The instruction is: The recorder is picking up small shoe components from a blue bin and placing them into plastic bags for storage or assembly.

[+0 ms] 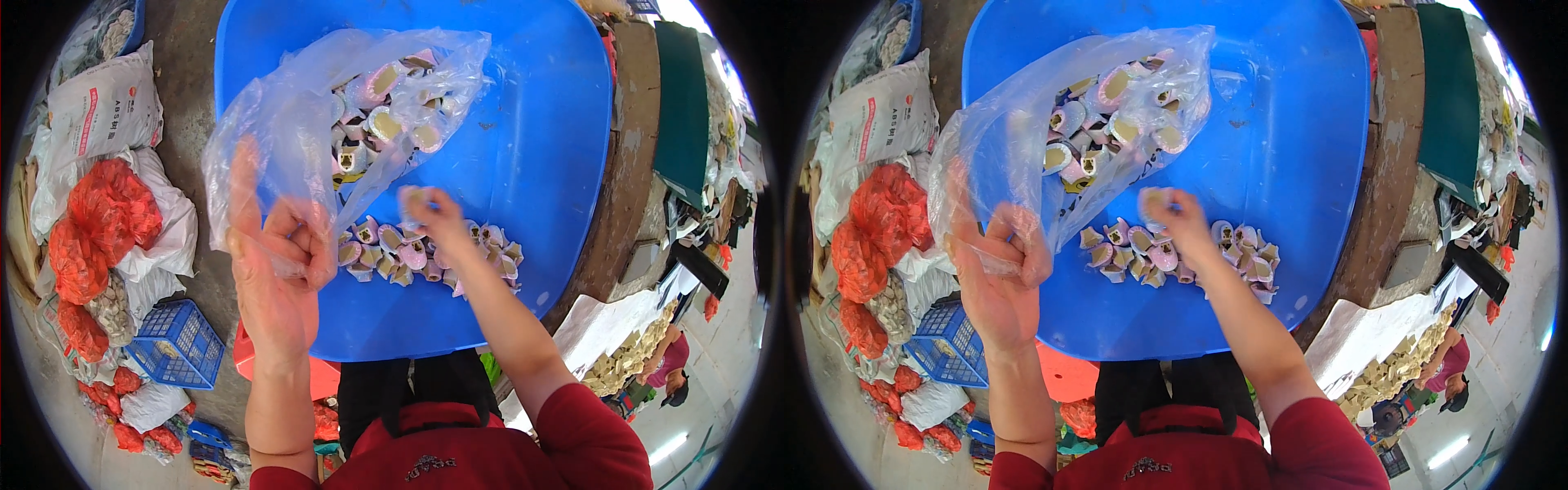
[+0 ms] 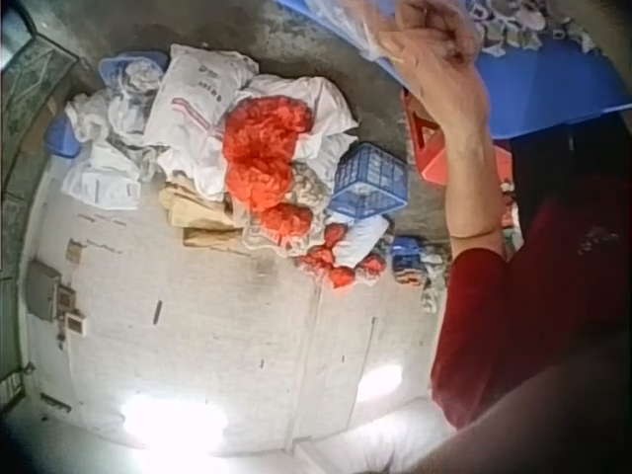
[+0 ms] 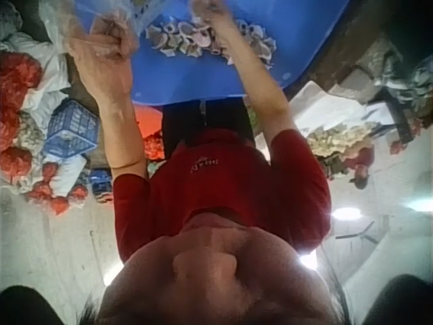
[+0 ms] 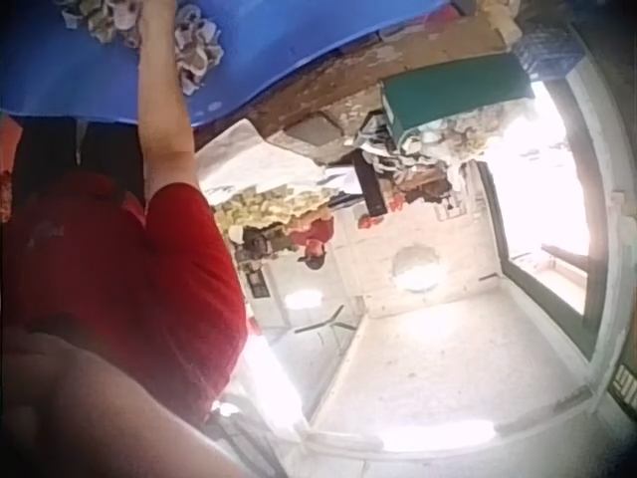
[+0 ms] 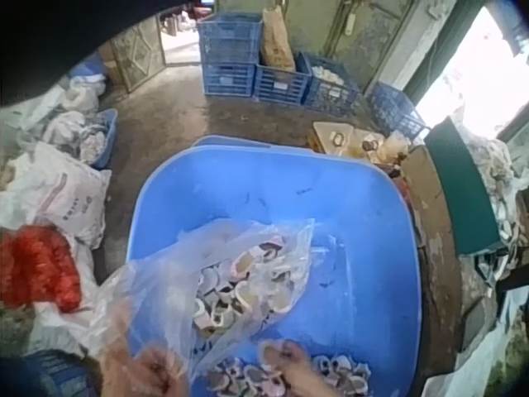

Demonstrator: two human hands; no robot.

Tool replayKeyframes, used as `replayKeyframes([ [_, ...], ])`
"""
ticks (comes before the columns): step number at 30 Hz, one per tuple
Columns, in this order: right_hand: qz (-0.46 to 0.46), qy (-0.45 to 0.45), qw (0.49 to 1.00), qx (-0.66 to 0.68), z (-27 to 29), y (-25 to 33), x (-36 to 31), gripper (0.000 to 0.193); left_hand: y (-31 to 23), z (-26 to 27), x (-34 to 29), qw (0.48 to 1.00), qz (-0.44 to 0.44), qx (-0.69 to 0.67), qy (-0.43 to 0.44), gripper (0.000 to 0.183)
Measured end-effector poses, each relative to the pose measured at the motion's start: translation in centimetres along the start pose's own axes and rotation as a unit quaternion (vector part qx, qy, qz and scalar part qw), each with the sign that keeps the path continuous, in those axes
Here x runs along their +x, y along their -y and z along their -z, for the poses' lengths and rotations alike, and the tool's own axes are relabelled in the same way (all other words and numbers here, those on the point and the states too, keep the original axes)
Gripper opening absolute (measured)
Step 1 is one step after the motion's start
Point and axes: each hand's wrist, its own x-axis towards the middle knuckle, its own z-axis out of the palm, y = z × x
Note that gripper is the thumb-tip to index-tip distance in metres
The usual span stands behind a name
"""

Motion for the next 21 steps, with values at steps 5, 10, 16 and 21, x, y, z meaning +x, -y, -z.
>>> replayKeyframes([
  [5, -0.028, 0.067, 0.957, 0.281, 2.6, 11.6, -3.9, 0.036, -0.2, -0.6, -0.3, 0.999, 0.003, 0.025, -0.034, 0.084],
  [10, 0.136, 0.052, 0.989, 0.030, -1.4, 15.4, -2.0, 0.036, -0.3, -0.9, -0.3, 0.999, -0.015, 0.033, -0.014, 0.081],
  [16, 0.063, 0.203, 0.975, 0.065, -0.7, 11.0, -2.7, 0.047, -0.3, 0.2, -0.4, 0.999, -0.022, 0.022, -0.029, 0.080],
  [21, 0.118, 0.190, 0.745, -0.629, 0.8, 1.0, -3.8, 0.067, -0.1, -0.5, -0.5, 0.999, -0.028, 0.008, -0.026, 0.081],
])
